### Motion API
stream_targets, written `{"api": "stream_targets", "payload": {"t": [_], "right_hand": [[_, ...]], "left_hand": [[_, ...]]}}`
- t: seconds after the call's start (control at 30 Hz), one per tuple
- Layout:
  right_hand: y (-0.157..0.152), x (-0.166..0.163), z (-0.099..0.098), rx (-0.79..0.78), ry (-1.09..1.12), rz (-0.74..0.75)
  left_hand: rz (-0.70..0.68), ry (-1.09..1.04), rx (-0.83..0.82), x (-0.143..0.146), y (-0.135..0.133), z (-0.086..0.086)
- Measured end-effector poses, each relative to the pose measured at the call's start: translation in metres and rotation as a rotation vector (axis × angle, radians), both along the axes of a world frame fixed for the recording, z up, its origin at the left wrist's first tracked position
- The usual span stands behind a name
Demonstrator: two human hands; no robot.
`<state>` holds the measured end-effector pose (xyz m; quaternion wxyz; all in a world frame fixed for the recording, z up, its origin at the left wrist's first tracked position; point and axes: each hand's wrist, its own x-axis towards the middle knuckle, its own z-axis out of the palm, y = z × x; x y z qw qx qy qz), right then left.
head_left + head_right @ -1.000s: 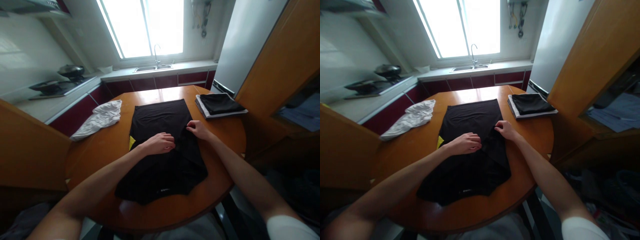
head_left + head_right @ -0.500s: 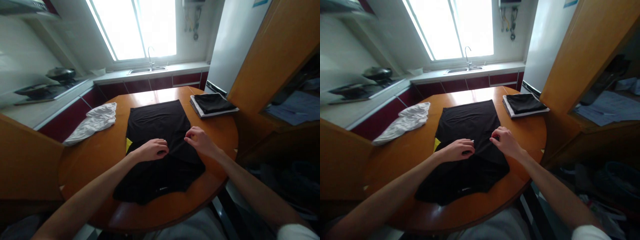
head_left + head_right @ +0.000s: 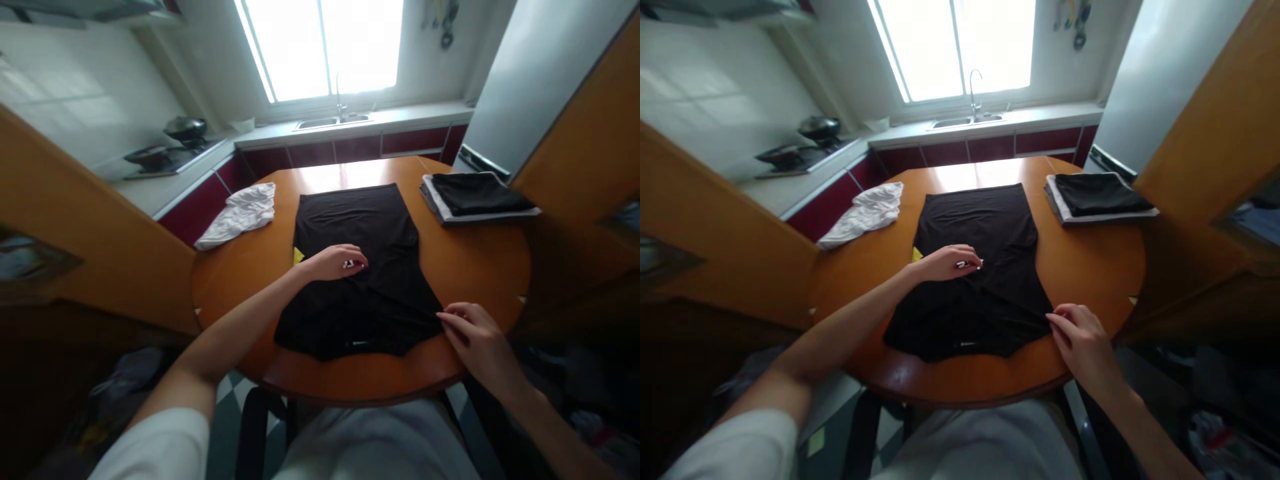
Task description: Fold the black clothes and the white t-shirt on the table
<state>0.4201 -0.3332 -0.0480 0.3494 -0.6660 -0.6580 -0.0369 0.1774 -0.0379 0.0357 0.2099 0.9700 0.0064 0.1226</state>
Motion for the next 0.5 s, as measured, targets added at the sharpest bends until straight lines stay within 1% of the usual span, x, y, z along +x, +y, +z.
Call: {"api": "stream_targets", "payload": {"t": [0.13, 0.23, 0.3, 0.4, 0.5], "right_hand": [[-0.008, 0.009, -0.006, 0.001, -0.035, 0.018], [-0.013, 0.011, -0.007, 0.028, -0.039, -0.002], [-0.014, 0.011, -0.006, 0.040, -0.038, -0.015], [-0.015, 0.011, -0.005, 0.042, -0.039, -0.020], [-0.016, 0.011, -0.005, 0.058, -0.021, -0.027]], "left_hand": [[0.089, -0.067, -0.034, -0.015, 0.015, 0.012], [0.158, -0.091, -0.046, -0.028, 0.020, 0.012], [0.173, -0.065, -0.037, -0.036, 0.019, 0.010], [0.192, -0.029, -0.004, -0.053, 0.010, 0.009], [0.261, -0.037, 0.038, -0.081, -0.015, 0.005]]}}
